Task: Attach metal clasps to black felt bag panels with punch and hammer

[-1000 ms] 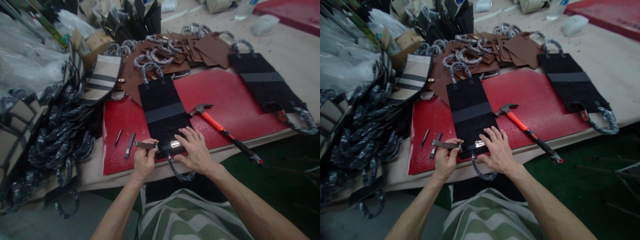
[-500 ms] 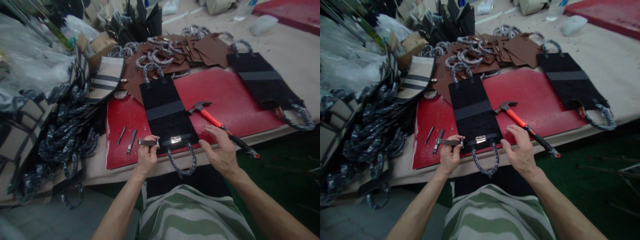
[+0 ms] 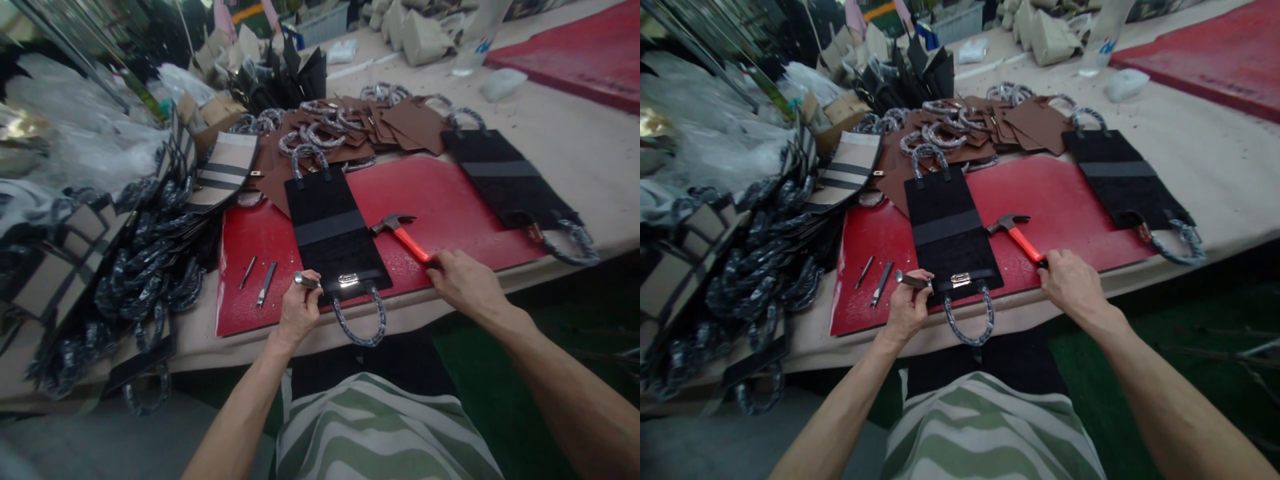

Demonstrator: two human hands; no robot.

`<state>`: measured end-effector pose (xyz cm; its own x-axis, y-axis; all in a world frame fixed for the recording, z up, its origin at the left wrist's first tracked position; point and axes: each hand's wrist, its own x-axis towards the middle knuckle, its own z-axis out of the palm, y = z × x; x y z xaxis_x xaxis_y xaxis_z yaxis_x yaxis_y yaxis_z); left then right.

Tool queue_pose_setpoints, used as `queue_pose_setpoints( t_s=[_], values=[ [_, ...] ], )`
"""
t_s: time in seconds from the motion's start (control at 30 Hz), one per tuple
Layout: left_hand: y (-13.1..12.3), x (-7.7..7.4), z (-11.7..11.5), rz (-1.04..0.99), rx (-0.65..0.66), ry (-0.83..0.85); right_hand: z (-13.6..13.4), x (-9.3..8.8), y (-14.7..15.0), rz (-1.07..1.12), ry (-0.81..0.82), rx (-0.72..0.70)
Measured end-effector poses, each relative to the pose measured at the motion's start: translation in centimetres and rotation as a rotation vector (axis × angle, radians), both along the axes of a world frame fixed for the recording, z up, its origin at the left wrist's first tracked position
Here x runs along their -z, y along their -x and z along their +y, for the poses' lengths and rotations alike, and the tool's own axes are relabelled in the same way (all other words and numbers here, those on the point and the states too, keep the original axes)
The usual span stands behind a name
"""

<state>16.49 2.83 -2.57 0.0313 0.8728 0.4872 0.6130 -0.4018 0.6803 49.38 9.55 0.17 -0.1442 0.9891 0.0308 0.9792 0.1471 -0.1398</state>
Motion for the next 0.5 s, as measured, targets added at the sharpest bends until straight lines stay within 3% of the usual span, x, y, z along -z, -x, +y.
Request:
queue_pose_setpoints(
  t_s=[0.1,0.23,0.3,0.4,0.5],
  values=[
    [0.2,0.2,0.1,-0.007,0.018,-0.014,0.0,-0.7,0.7,0.288,0.223,0.063],
    [0.2,0.4,0.2,-0.012,0.042,0.005,-0.7,-1.3,2.4,1.149,0.743,0.262],
    [0.2,0.5,0.3,-0.016,0.06,0.027,-1.1,-2.0,3.6,1.399,0.881,0.371],
    [0.0,0.7,0.3,-0.017,0.061,0.044,-1.6,-4.8,5.4,1.465,0.806,0.432],
    [0.0,0.9,0.4,-0.027,0.059,0.043,-2.8,-9.2,6.8,1.318,0.489,0.199]
  ],
)
